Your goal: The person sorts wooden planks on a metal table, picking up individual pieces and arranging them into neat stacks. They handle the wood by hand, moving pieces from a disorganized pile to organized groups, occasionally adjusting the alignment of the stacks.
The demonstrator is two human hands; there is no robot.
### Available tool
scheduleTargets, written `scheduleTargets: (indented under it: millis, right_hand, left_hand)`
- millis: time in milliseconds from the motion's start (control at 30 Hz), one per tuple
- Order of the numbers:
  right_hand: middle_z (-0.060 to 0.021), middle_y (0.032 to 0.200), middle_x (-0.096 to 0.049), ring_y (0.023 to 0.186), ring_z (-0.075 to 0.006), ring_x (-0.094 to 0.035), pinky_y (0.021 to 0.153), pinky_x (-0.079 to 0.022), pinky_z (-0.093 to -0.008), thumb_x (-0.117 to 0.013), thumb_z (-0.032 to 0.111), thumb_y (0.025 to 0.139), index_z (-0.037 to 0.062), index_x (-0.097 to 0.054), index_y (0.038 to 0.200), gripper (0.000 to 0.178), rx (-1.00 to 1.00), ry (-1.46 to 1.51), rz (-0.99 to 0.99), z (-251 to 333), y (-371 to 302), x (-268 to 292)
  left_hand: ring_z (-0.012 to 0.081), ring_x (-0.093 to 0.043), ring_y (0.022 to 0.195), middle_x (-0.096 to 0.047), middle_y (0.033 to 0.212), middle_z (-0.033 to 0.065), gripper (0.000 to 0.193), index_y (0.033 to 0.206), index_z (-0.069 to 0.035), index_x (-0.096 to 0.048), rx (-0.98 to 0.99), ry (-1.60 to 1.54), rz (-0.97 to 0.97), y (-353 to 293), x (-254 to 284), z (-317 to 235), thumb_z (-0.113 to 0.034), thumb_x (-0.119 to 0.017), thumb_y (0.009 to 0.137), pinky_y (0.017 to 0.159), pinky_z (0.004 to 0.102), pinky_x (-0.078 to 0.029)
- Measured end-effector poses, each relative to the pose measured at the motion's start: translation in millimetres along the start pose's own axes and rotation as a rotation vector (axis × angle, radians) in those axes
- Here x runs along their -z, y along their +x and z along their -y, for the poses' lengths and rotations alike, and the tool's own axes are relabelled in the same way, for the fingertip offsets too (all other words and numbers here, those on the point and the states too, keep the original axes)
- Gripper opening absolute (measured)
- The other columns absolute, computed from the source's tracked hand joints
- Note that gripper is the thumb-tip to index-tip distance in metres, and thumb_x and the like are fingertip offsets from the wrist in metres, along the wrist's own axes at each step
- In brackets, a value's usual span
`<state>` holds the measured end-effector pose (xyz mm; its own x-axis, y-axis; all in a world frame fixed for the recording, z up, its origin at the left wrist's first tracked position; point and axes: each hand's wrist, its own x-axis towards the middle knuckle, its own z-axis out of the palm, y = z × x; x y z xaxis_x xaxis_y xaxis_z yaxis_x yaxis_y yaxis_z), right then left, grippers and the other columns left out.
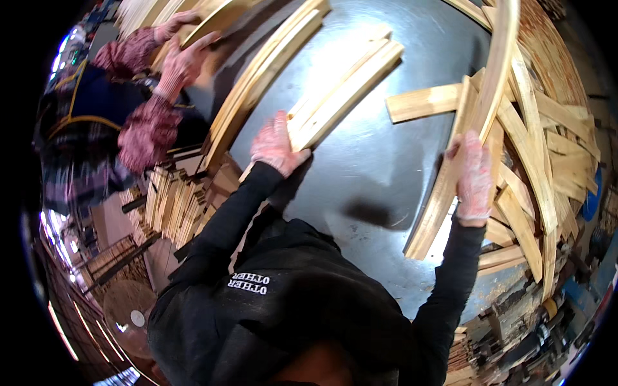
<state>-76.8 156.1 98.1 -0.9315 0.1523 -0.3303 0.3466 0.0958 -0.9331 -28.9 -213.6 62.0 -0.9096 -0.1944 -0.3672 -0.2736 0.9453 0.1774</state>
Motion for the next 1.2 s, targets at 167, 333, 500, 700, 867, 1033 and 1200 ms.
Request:
scheduleTargets:
  millis: [167,333,500,700,867,1033,1200]
  right_hand:
    - [-0.0055,0.093,-0.06,0.082,-0.0187,-0.062,0.081,-0.057,-0.0385,-0.067,0.045,0.091,0.0068,-0.057,0.11,0.044,-0.18,0.469,0.279,-4.5,-72.6,-120.1]
    - [-0.0159,0.115,-0.058,0.106,-0.0274,-0.058,0.09,-0.049,-0.0374,-0.057,0.035,0.097,0.0037,-0.055,0.121,0.04,0.25,-0.045,0.409,8.7,-126.4,-241.3]
    - [-0.0216,0.142,-0.048,0.135,-0.0351,-0.044,0.113,-0.035,-0.0399,-0.057,0.048,0.094,0.003,-0.045,0.143,0.068,0.559,-0.553,0.581,38.5,-72.8,-164.6]
    - [-0.0199,0.146,-0.044,0.134,-0.0357,-0.043,0.111,-0.032,-0.0501,-0.057,0.05,0.089,0.0063,-0.038,0.147,0.075,0.162,-1.648,-0.347,-17.4,106.7,70.7]
    - [-0.0168,0.144,-0.047,0.133,-0.0339,-0.045,0.11,-0.026,-0.0594,-0.065,0.061,0.079,0.0111,-0.033,0.149,0.092,-0.026,-1.767,-0.283,-17.7,117.5,120.6]
    - [-0.0229,0.127,-0.06,0.115,-0.0391,-0.058,0.096,-0.047,-0.0469,-0.054,0.056,0.09,0.0072,-0.05,0.136,0.067,-0.062,-1.428,-0.219,-12.6,126.5,134.0]
    - [-0.0248,0.108,-0.067,0.104,-0.0345,-0.065,0.09,-0.051,-0.0387,-0.057,0.044,0.096,0.0011,-0.058,0.126,0.052,0.359,-1.32,0.15,-0.2,83.5,136.6]
  left_hand:
    - [0.0353,-0.044,0.13,-0.043,0.141,0.0264,0.109,0.149,0.003,-0.023,-0.262,-0.559,-0.282,-20.3,27.9,-4.2,-0.049,-0.08,0.072,0.107,0.0472,-0.035]
    - [0.025,-0.053,0.106,-0.052,0.124,0.0157,0.088,0.147,0.001,-0.033,-0.464,-0.869,0.138,-1.2,79.7,-22.5,-0.028,-0.081,0.079,0.095,0.0358,-0.046]
    - [0.026,-0.066,0.106,-0.065,0.12,0.0174,0.052,0.135,-0.003,-0.05,-0.418,-0.503,-0.201,56.3,66.0,115.7,-0.018,-0.059,0.087,0.09,0.0365,-0.052]
    - [0.0384,-0.056,0.116,-0.055,0.133,0.0213,0.049,0.119,-0.011,-0.065,-0.296,-0.006,-0.226,52.8,61.5,133.5,-0.016,-0.072,0.071,0.099,0.0414,-0.045]
    - [0.0406,-0.052,0.122,-0.047,0.141,0.0231,0.096,0.15,-0.012,-0.027,-0.134,-0.097,-0.349,66.5,9.9,168.4,-0.021,-0.08,0.07,0.103,0.0436,-0.043]
    - [0.0378,-0.052,0.123,-0.049,0.136,0.0216,0.108,0.156,-0.016,-0.012,0.002,-0.029,-0.153,69.6,24.5,157.0,-0.023,-0.08,0.072,0.102,0.0424,-0.043]
    - [0.0416,-0.051,0.123,-0.049,0.138,0.0225,0.095,0.152,-0.006,-0.027,-0.318,0.304,-0.473,75.6,33.1,155.9,-0.026,-0.078,0.074,0.103,0.0485,-0.042]
